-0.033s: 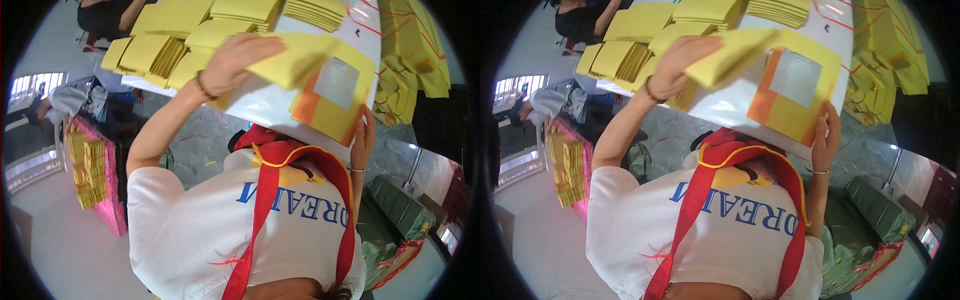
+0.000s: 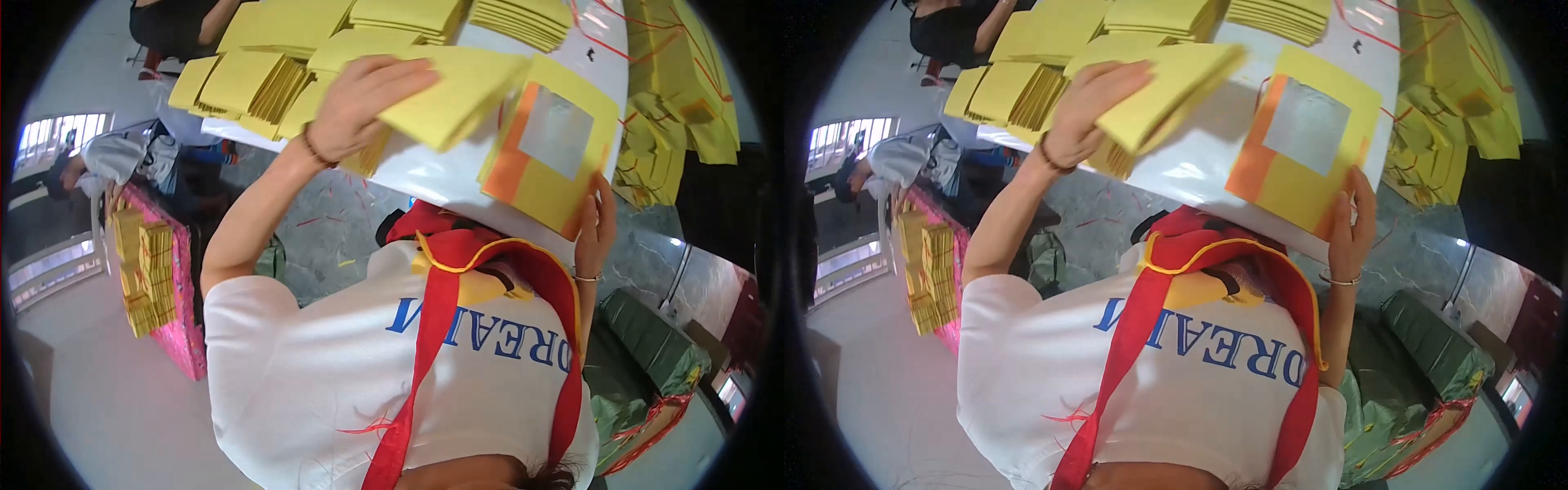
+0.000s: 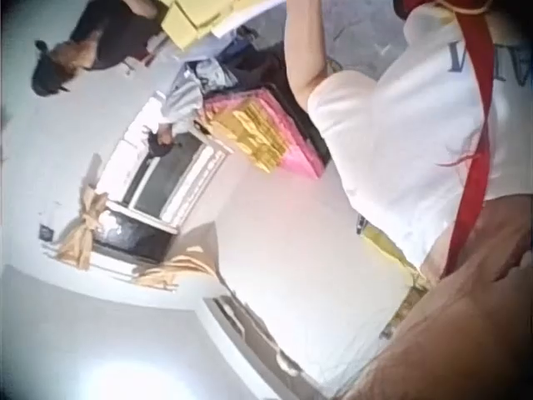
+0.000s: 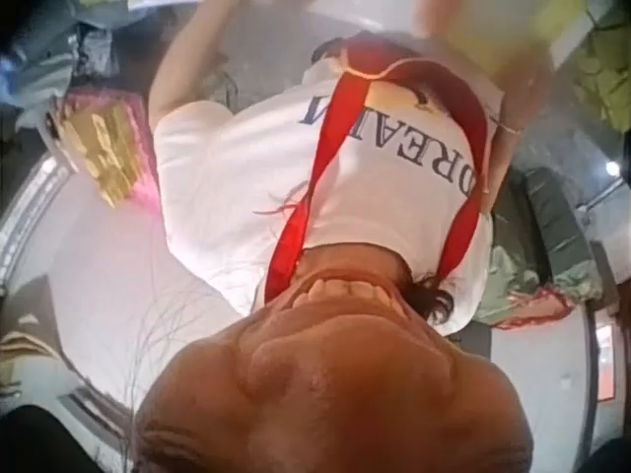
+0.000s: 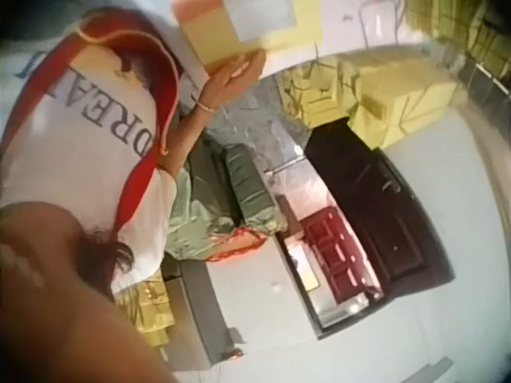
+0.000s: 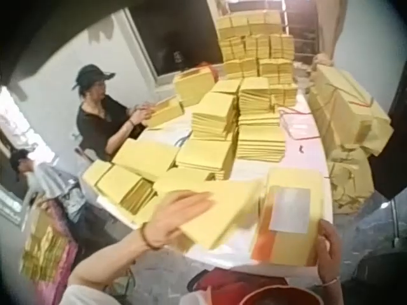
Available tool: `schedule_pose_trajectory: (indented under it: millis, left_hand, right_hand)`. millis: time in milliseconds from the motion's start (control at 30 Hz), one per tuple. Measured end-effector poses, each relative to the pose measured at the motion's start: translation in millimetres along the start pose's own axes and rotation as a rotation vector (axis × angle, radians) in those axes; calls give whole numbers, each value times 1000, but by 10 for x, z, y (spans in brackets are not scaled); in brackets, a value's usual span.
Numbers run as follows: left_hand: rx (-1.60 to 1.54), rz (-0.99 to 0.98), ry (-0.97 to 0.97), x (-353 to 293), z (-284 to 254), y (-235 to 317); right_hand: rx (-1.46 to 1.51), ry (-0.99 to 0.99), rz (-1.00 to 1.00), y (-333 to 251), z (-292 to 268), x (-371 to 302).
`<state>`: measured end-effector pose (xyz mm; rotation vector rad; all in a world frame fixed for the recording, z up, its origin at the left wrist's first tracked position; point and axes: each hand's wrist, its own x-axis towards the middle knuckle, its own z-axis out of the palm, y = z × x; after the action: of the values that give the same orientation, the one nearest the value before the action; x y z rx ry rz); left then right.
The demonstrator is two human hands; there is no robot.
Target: Folding and stacking sheets of joss paper at a workbench in a factory setting.
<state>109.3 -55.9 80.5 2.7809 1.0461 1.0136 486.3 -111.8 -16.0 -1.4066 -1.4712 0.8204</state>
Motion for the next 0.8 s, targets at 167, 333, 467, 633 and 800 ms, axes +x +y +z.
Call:
schedule_pose_trajectory:
  millis: [167, 333, 467, 633, 800]
  left_hand:
    - [510, -175, -265, -1096, -367, -170]
    - [403, -283, -410, -1498, -236, -436]
    - [444, -281, -488, -1471, -245, -439]
    - [465, -174, -509, -1642, -198, -450]
    - [432, -250, -556, -1529, -171, -540]
  right_hand:
    - [-306, -33, -160, -50, 133, 60]
    - [-392, -45, -227, -9, 111, 60]
    - [-383, -38, -209, -34, 126, 42]
    - [-409, -33, -227, 6, 132, 38]
    - [-395, -20, -227, 26, 149, 25]
